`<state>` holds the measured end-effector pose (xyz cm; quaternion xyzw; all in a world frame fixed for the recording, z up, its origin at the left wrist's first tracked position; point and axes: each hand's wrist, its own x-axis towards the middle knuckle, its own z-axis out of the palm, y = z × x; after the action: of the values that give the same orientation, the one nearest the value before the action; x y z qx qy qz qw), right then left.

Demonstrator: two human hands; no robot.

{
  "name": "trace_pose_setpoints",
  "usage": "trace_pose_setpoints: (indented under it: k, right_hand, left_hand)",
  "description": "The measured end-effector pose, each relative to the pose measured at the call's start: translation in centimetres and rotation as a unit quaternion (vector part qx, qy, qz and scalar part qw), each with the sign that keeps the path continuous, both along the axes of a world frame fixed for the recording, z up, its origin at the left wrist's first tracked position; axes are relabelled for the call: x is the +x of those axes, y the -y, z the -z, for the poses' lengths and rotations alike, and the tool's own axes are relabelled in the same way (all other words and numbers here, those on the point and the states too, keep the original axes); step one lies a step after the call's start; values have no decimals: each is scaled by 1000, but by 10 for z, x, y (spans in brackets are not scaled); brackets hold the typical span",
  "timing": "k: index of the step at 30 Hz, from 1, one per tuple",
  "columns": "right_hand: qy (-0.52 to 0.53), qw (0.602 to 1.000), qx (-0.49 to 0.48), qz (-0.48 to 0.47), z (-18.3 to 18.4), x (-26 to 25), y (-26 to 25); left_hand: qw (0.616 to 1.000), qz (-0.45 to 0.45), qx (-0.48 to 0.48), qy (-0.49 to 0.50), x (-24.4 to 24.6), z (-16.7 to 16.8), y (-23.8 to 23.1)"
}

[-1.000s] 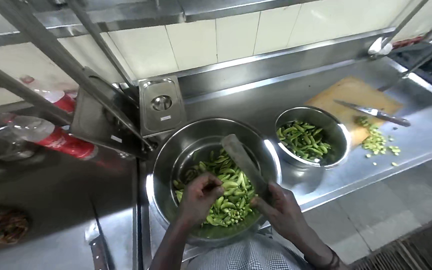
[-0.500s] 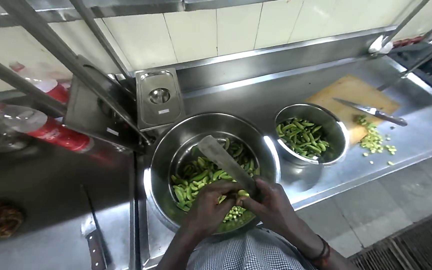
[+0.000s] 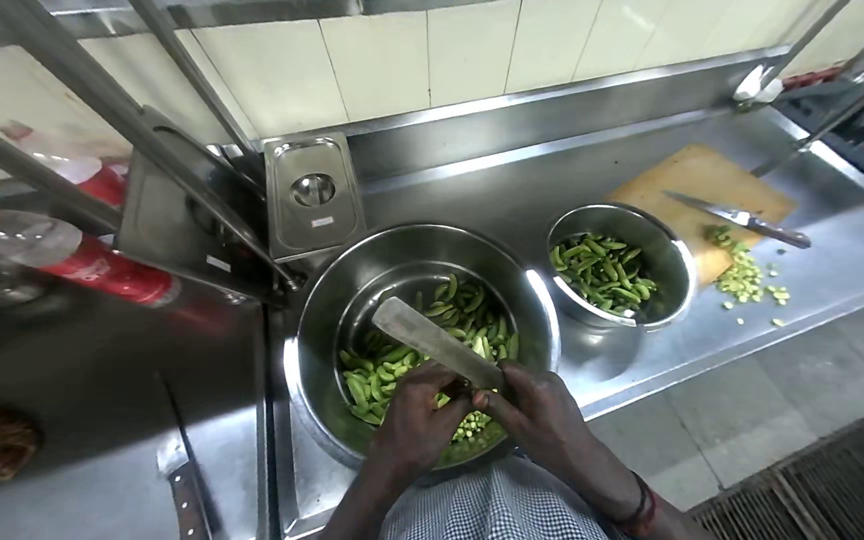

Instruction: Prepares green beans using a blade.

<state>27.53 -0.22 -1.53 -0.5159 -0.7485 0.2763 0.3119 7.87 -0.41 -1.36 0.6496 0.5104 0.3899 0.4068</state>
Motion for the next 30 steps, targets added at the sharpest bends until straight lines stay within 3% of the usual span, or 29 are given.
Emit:
trace_pose_setpoints:
  k: [4, 7, 9, 11, 21, 24, 26, 28, 30]
  right_hand:
    - [-42, 999, 12, -5, 2, 2, 0]
    - [-56, 998, 21, 1, 2, 4, -2]
    - [-54, 998, 15, -5, 2, 4, -2]
    - [-48, 999, -7, -11, 1, 2, 0]
    - [-22, 999, 18, -19, 2, -3, 2]
    - [-30, 999, -6, -33, 4, -1, 2]
    - [-44, 998, -11, -33, 5, 0, 3]
    - [-50, 999, -7, -19, 5, 3, 3]
    - [-37, 999, 0, 4, 4, 7, 1]
  left_hand:
    - [975, -68, -113, 178, 6, -7, -1]
    - [912, -62, -185, 362, -2, -5, -3]
    - [873, -71, -219, 430, -4, -5, -4]
    - [855, -75, -242, 452, -4, -4, -4]
    - [858, -56, -268, 435, 7, 0, 4]
    - [872, -102, -228, 422, 7, -1, 6]
    - [891, -169, -150, 392, 0, -7, 4]
    - [913, -226, -15, 340, -16, -27, 2]
    - [910, -252, 159, 288, -41, -66, 7]
